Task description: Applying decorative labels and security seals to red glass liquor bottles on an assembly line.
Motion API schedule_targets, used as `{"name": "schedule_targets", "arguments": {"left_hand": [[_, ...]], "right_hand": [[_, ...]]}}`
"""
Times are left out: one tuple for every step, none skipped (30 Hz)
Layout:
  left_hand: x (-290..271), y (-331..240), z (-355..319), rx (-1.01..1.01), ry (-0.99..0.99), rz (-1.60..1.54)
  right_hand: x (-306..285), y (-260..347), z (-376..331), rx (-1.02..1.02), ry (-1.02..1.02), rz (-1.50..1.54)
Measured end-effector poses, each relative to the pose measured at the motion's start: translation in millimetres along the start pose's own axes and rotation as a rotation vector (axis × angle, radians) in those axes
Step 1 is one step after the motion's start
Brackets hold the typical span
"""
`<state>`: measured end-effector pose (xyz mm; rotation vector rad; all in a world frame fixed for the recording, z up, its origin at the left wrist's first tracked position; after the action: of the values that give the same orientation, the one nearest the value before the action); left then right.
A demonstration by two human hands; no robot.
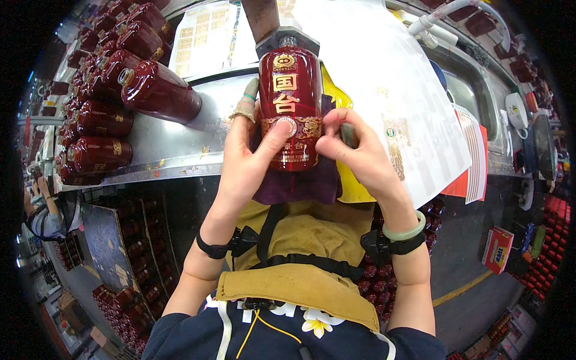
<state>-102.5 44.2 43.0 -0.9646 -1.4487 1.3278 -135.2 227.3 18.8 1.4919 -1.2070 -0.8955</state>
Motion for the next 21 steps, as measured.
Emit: {"name": "schedule_targets", "arguments": {"left_hand": [[3,-1,-1,0.007,0.014,0.100],[2,3,-2,0.001,-0.008,0.228],[3,6,-2,0.000,-0.007,0.228],[4,9,-3,-0.001,-0.001,0.245],[5,12,-4,-0.002,0.006,0.262],[5,11,-3,0.038,0.012,0.270],[6,11,-4,0.037,0.013,0.272],[4,12,-5,0.022,-0.025,0.279],[1,13,-5,0.007,-0.065,0.287],[2,12,-5,0.025,-0.042,0.296],[1,12,-6,0.024,-0.042,0.298],[1,14,-7,0.019,-0.026,0.327],[2,15,-8,0.014,-0.010,0.356],[1,12,-9,0.013,-0.010,0.356],[3,8,-11,0.004,0.034,0.424],[4,7,-11,-0.006,0.077,0.491],[2,8,-11,-0.005,0.078,0.490],[1,7,-11,-0.031,0.090,0.279],[-1,7,-12,-0.056,0.102,0.068],[-6,13,-13,-0.086,0.110,0.011],[-11,17,-13,-0.088,0.110,0.011]], "right_hand": [[-6,-3,2,0.032,-0.017,0.061],[-9,-1,2,0.012,-0.057,0.016],[-12,3,2,-0.010,-0.099,-0.029],[-14,3,3,-0.009,-0.100,-0.029],[-17,2,3,0.006,-0.102,-0.014],[-18,0,4,0.021,-0.103,0.003],[-18,-1,4,0.022,-0.104,0.004],[-17,-1,4,0.006,-0.108,0.002],[-16,-1,4,-0.010,-0.110,0.000],[-14,0,4,-0.020,-0.126,0.002],[-12,-1,4,-0.019,-0.125,0.003],[-11,0,3,-0.029,-0.124,0.000],[-11,1,3,-0.040,-0.123,-0.004],[-11,2,2,-0.040,-0.124,-0.004],[-10,8,0,-0.100,-0.114,-0.071],[-9,14,-2,-0.161,-0.103,-0.138],[-8,17,-3,-0.161,-0.104,-0.139],[-9,22,-4,-0.168,-0.154,-0.062],[-12,24,-5,-0.175,-0.203,0.014],[-16,28,-5,-0.250,-0.212,-0.032],[-15,28,-5,-0.248,-0.212,-0.033]]}}
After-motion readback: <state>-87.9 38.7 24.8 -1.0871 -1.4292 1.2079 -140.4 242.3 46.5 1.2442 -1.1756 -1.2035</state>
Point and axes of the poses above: each hand's wrist, its own z-axis towards the middle knuckle, its own x-axis out of the palm, y = z × x, the point moved 8 cm from there along z, towards the middle knuckle, and after that the axes turned 12 degrees about -y, right-handed, at the moved point
